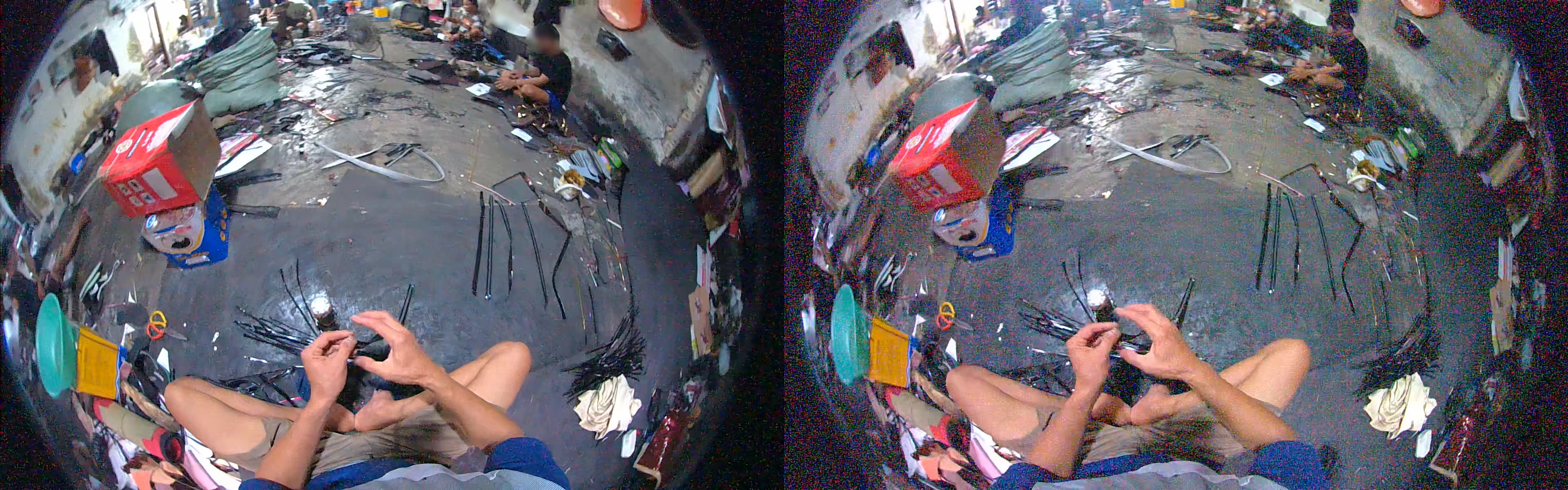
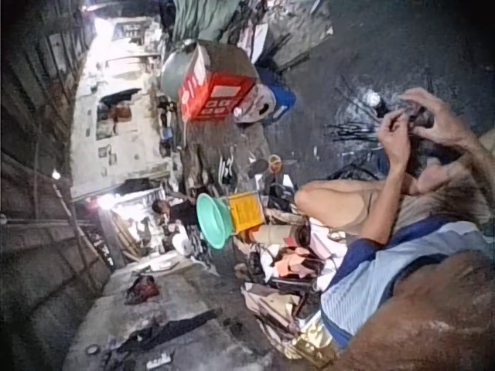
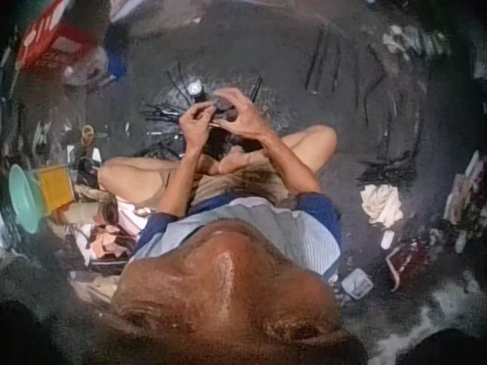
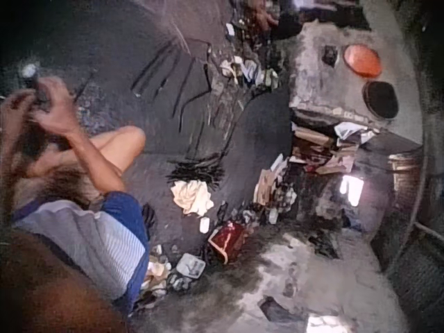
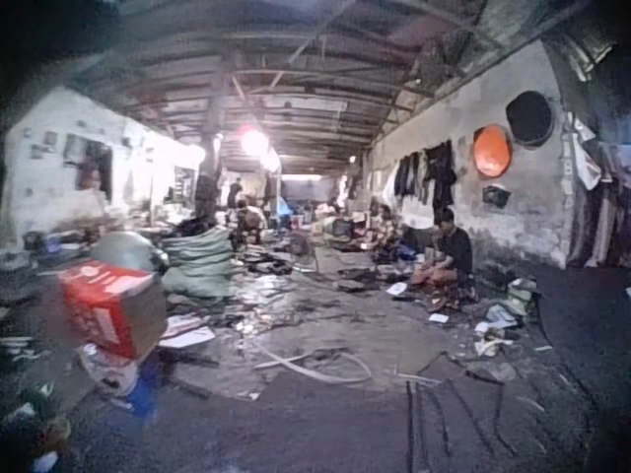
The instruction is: The person sits on the floor and repeatedly picks up black cable strips, rubs them against a small white cylindrical object, and places them on the floor. The person handles the cables one at a time in a repetitive manner.
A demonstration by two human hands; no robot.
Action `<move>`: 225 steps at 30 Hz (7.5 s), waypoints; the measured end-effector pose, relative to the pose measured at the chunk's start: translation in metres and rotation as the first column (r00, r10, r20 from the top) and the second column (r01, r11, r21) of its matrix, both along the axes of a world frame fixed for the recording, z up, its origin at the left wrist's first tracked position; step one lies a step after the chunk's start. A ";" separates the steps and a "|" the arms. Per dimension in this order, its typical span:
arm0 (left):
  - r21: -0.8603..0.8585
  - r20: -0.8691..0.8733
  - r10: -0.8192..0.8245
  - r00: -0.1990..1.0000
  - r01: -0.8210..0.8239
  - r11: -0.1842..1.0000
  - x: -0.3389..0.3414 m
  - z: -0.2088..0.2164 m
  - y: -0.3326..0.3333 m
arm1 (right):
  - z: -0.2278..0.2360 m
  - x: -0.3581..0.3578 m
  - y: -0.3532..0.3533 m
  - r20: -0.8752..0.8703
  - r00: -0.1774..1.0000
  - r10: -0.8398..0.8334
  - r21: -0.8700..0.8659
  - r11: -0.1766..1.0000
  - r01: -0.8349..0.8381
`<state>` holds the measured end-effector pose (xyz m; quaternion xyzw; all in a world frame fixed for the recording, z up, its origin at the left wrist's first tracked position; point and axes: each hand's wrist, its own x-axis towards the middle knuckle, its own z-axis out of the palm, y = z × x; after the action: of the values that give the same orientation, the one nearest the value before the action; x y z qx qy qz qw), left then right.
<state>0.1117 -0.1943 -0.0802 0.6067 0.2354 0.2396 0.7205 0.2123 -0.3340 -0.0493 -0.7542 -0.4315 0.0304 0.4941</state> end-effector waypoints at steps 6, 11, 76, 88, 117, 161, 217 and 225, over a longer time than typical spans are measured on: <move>-0.030 0.052 0.104 0.993 -0.102 0.994 -0.018 0.018 0.025 | 0.007 -0.016 0.031 -0.062 0.992 0.109 0.091 0.991 -0.103; -0.073 0.024 0.124 0.992 -0.122 0.990 -0.025 0.024 0.036 | 0.011 -0.026 0.041 0.028 0.995 0.091 0.044 0.995 -0.092; 0.742 -0.296 0.223 0.929 0.077 0.666 -0.024 -0.053 0.105 | -0.226 0.239 -0.169 0.201 0.617 -0.761 -0.810 0.225 0.541; 0.556 -0.285 -0.271 0.919 0.389 0.735 0.018 -0.036 -0.046 | -0.217 0.232 -0.161 0.258 0.659 -0.707 -0.774 0.256 0.579; 0.461 -0.043 -0.210 0.977 0.206 0.863 0.038 -0.015 -0.053 | -0.017 0.036 -0.052 -0.432 0.898 -0.083 -0.080 0.995 0.054; -0.493 0.395 0.288 0.872 -0.063 0.867 -0.037 0.054 0.113 | 0.058 -0.039 0.006 0.189 0.980 0.053 0.095 0.993 -0.072; 0.044 -0.051 -0.297 0.953 0.299 0.953 0.061 0.001 -0.036 | -0.037 0.122 -0.087 -0.473 0.861 -0.186 0.226 0.919 0.323; 0.226 -0.050 -0.168 0.985 0.175 0.958 0.030 0.017 -0.027 | -0.015 0.010 -0.033 -0.547 0.837 -0.020 0.039 0.998 0.050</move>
<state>0.1413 -0.2214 -0.0636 0.7076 0.1635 0.1926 0.6599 0.2221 -0.3673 -0.0644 -0.7089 -0.2596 0.2241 0.6163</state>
